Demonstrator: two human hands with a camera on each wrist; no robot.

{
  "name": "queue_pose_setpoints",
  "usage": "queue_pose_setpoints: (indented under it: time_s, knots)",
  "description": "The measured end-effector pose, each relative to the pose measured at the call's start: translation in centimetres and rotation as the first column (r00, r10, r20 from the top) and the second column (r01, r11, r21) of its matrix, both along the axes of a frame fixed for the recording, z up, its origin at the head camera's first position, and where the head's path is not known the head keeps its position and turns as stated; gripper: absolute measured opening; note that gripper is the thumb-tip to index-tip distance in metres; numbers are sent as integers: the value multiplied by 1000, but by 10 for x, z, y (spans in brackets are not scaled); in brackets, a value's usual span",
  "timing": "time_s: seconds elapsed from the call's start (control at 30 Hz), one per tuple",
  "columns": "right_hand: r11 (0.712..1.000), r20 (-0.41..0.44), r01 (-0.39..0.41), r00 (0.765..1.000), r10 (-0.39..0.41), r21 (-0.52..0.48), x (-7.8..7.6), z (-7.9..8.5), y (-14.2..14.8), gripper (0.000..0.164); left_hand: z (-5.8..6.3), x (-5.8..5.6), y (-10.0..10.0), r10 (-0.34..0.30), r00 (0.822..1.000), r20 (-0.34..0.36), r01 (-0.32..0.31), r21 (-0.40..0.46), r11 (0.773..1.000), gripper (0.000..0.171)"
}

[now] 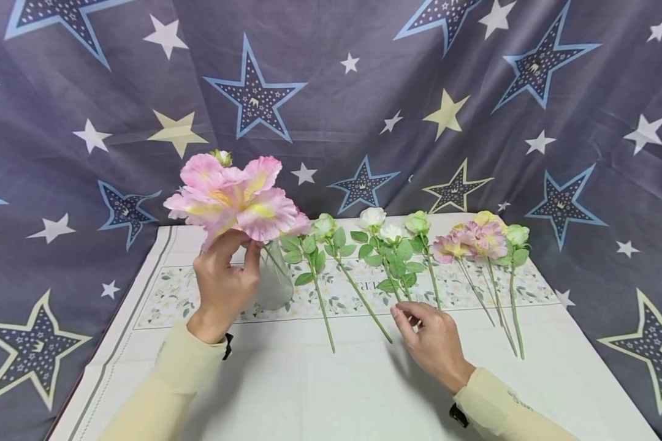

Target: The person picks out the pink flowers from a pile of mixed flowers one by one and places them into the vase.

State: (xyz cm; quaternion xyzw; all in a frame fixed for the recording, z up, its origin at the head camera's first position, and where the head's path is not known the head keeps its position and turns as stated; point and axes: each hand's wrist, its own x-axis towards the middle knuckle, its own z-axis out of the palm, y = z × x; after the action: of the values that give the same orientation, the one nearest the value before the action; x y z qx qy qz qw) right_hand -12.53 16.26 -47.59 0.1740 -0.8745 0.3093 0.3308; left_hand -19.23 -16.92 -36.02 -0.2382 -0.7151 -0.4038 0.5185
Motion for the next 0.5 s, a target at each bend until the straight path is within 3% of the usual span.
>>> queue_pose_setpoints:
  time_s: [0.23,0.5]
  knots:
    - [1000,-8,-11,1000,11,-7,0,2,0,6,16,-4,-8,22,1000,-17,-21,22,1000,18]
    - [1000,-15,-12,1000,12,-6,-1,3,0,7,37,-6,-10,63,996,-66,-59,53,997,17]
